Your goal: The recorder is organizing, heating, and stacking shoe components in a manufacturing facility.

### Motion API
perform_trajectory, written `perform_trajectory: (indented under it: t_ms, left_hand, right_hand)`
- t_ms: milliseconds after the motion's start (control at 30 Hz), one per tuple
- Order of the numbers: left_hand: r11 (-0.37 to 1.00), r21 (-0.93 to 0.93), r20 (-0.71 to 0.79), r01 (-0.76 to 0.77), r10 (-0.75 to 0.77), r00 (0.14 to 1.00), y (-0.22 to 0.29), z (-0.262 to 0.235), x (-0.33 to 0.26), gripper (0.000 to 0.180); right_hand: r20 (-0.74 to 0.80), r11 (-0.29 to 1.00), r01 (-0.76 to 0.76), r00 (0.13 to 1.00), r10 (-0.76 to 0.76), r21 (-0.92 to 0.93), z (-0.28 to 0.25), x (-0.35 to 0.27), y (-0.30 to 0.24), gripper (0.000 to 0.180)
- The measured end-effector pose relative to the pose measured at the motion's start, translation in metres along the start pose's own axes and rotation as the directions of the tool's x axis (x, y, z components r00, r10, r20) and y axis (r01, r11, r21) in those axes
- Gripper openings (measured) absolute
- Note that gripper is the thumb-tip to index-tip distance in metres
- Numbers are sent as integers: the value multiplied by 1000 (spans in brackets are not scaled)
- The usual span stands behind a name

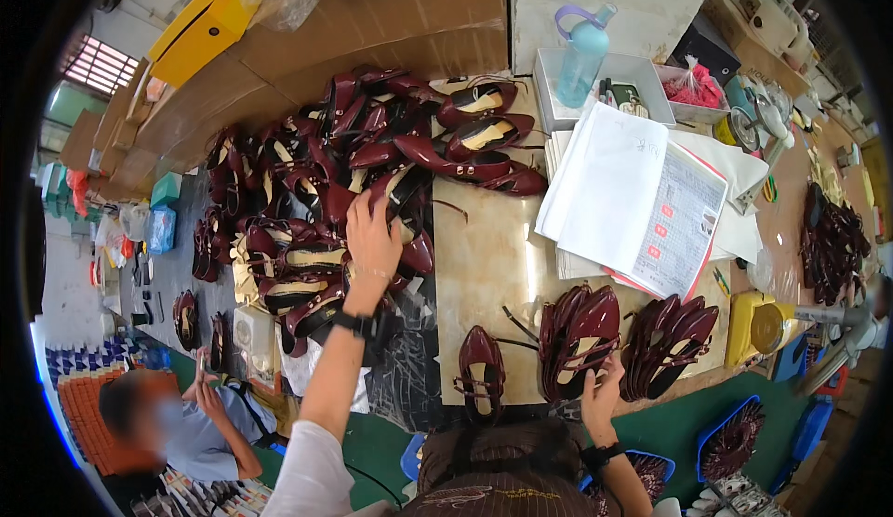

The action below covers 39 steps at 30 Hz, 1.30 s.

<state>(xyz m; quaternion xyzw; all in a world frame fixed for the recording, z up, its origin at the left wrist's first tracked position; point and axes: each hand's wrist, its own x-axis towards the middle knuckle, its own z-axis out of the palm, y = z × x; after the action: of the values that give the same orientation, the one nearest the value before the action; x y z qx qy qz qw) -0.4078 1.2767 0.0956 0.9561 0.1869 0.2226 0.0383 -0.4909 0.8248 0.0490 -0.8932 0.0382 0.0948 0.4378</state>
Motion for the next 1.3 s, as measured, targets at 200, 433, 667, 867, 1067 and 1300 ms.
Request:
perform_trajectory:
  t_ms: [200, 433, 667, 867, 1067, 1300]
  left_hand:
    - [919, 390, 346, 60, -207, 915, -48, 49, 50, 42]
    - [987, 148, 206, 66, -96, 974, -15, -92, 12, 28]
    - [901, -288, 548, -324, 433, 716, 82, -160, -87, 18]
    - [847, -432, 414, -310, 492, 766, 119, -157, -78, 64]
    - [928, -353, 452, 119, 58, 890, 58, -19, -60, 88]
    - [998, 40, 720, 58, -69, 691, 21, 65, -75, 103]
  right_hand:
    - [-145, 975, 23, 989, 9, 223, -20, 15, -12, 39]
    - [-176, 956, 289, 939, -294, -55, -43, 34, -94, 23]
    - [637, 765, 644, 585, -502, 12, 8, -1, -209, 44]
    - [491, 799, 591, 731, -474, -108, -15, -10, -149, 18]
    - [-281, 953, 282, 928, -244, 107, -59, 15, -115, 6]
    - [-129, 979, 177, 974, -189, -98, -25, 1, -20, 11]
